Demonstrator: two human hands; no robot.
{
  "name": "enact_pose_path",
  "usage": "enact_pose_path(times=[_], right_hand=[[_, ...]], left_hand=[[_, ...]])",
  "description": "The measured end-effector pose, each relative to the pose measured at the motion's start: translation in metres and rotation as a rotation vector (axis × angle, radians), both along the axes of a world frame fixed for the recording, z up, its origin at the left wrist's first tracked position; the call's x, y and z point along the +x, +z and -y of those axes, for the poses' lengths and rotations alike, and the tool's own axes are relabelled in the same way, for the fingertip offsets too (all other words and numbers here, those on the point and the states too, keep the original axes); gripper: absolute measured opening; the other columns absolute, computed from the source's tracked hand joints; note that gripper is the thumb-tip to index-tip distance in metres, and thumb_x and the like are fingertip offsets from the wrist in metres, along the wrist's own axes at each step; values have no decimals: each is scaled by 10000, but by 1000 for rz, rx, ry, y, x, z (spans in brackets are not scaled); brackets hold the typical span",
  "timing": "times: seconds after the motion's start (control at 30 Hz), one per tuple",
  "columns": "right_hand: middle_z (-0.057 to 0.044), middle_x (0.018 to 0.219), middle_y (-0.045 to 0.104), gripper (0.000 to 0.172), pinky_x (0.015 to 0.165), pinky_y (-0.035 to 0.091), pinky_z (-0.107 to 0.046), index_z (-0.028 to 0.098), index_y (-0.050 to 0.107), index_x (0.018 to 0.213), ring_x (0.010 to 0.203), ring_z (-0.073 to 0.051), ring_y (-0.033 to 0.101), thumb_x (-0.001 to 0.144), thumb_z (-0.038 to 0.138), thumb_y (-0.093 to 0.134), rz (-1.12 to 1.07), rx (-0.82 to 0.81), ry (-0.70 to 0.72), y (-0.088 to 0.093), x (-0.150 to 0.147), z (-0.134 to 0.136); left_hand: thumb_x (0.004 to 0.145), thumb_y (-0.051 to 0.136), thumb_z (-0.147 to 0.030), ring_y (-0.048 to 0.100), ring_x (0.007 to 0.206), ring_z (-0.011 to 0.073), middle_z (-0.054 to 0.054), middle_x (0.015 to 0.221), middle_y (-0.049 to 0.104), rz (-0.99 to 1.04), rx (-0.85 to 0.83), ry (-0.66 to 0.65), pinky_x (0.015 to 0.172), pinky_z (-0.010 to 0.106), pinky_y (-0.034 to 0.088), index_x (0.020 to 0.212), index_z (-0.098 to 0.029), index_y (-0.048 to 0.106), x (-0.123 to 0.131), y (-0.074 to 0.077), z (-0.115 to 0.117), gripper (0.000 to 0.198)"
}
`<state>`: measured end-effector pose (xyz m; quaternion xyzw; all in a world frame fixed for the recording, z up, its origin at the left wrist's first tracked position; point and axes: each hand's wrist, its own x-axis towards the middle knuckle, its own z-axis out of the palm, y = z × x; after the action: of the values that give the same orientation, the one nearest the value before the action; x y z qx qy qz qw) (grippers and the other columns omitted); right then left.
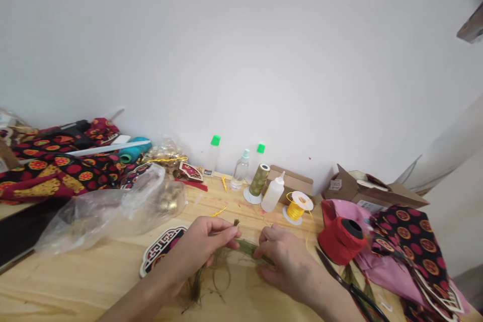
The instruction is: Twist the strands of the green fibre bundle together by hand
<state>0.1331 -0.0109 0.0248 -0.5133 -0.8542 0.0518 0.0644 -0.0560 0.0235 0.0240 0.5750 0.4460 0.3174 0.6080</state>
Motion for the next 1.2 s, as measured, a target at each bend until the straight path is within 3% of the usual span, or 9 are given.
enact_pose_path(times=[0.17, 0.33, 0.47, 0.63, 0.8, 0.93, 1.03, 1.2], right_hand=[[-13, 758, 573, 171, 603, 351, -230, 209, 636, 737, 723, -151, 493, 620, 116, 553, -7, -1, 17, -5, -3, 4], [6, 737, 560, 158, 632, 370, -200, 219, 642, 666, 706, -121, 498, 637, 96, 546, -116, -102, 84, 9, 4, 16], [-5, 743, 566, 168, 638, 381, -221, 220, 651, 739, 730, -142, 506, 620, 122, 584, -119, -89, 27, 13, 13, 18], [-15, 743, 598, 121, 605, 368, -256, 222, 655, 688, 709, -168, 504, 604, 158, 595, 45, -13, 33, 2, 8, 14], [-68, 678, 628, 127, 542, 364, -292, 160, 645, 610, 662, -206, 533, 659, 138, 529, 309, -6, 39, -3, -7, 8], [-107, 695, 635, 145, 548, 380, -301, 119, 652, 693, 655, -216, 549, 686, 95, 509, 393, 32, 0, -8, -10, 9], [-85, 719, 615, 139, 575, 395, -277, 130, 614, 689, 650, -183, 536, 724, 100, 484, 249, -14, 3, -4, -4, 15], [-12, 780, 534, 121, 641, 385, -215, 182, 525, 740, 731, -126, 493, 761, 89, 449, -310, -131, -2, 10, 10, 20]], left_hand=[[676, 526, -399, 487, 513, 116, 93, 700, 675, -22, 13, -9, 364, 175, 224, 749, -122, 658, -1, 1, 1, 315], [675, 524, -398, 416, 441, 85, 83, 684, 673, -29, 26, -8, 356, 174, 221, 726, -120, 661, -1, -1, 2, 314], [659, 547, -390, 347, 377, 56, 83, 661, 679, -23, -5, 2, 353, 172, 213, 722, -117, 671, 0, 4, 3, 306], [646, 570, -371, 347, 361, 50, 76, 635, 674, -26, -25, 17, 345, 168, 208, 684, -124, 672, 2, 9, 5, 270], [662, 552, -382, 493, 500, 116, 97, 686, 676, -43, -10, -16, 352, 164, 236, 716, -131, 667, 2, 4, 4, 282], [667, 548, -378, 421, 424, 78, 97, 694, 680, -61, -19, -11, 357, 168, 235, 729, -126, 674, 4, 5, 5, 289], [665, 555, -368, 370, 385, 55, 86, 672, 678, -68, -21, 11, 353, 167, 223, 727, -126, 677, 5, 6, 5, 278], [657, 566, -395, 534, 588, 139, 78, 660, 658, 36, -11, 33, 345, 152, 226, 705, -138, 669, 2, -4, 0, 280]])
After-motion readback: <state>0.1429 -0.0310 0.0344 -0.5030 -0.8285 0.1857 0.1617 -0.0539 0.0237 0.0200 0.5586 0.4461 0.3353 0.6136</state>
